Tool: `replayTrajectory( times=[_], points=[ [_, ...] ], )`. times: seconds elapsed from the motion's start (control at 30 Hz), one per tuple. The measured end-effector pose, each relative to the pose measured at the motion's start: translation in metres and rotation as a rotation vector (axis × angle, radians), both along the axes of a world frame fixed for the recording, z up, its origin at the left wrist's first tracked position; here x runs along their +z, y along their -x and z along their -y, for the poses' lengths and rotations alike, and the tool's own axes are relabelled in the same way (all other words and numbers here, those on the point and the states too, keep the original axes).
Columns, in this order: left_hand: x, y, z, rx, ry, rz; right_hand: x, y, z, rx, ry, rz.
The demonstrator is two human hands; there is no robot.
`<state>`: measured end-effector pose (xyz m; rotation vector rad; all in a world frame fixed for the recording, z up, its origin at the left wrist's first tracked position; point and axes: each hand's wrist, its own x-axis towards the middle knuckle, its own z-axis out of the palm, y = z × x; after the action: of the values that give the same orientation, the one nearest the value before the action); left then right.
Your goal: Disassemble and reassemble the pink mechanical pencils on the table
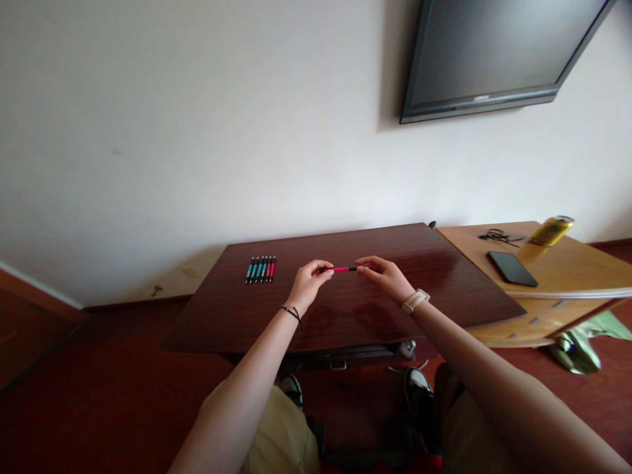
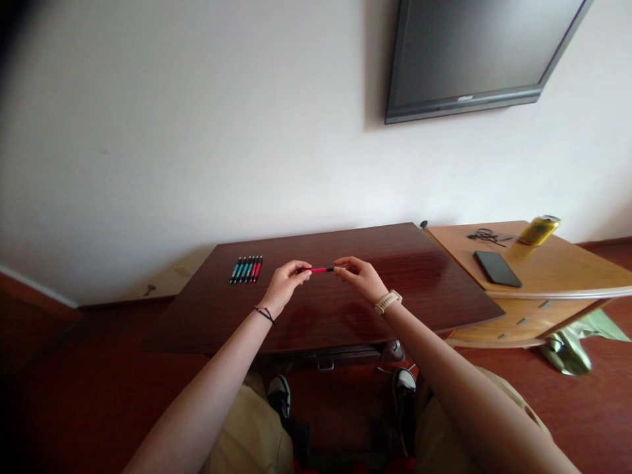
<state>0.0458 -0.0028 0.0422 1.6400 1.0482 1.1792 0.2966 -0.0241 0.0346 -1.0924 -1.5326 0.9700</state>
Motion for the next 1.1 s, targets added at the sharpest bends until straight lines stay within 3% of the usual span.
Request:
replayTrajectory(
  times=[0.93,1.1],
  points=[
    [-0.0065,0.0003,-0.0025,-0.018,0.015,0.016,-0.0029,0.0038,-0.001,0.007,-0.011,0.0],
    [-0.0073,-0.0001,-0.0023,-0.022,0.022,0.016,-0.0005,0.0046,0.0012,-0.006,0.017,0.089]
  ],
)
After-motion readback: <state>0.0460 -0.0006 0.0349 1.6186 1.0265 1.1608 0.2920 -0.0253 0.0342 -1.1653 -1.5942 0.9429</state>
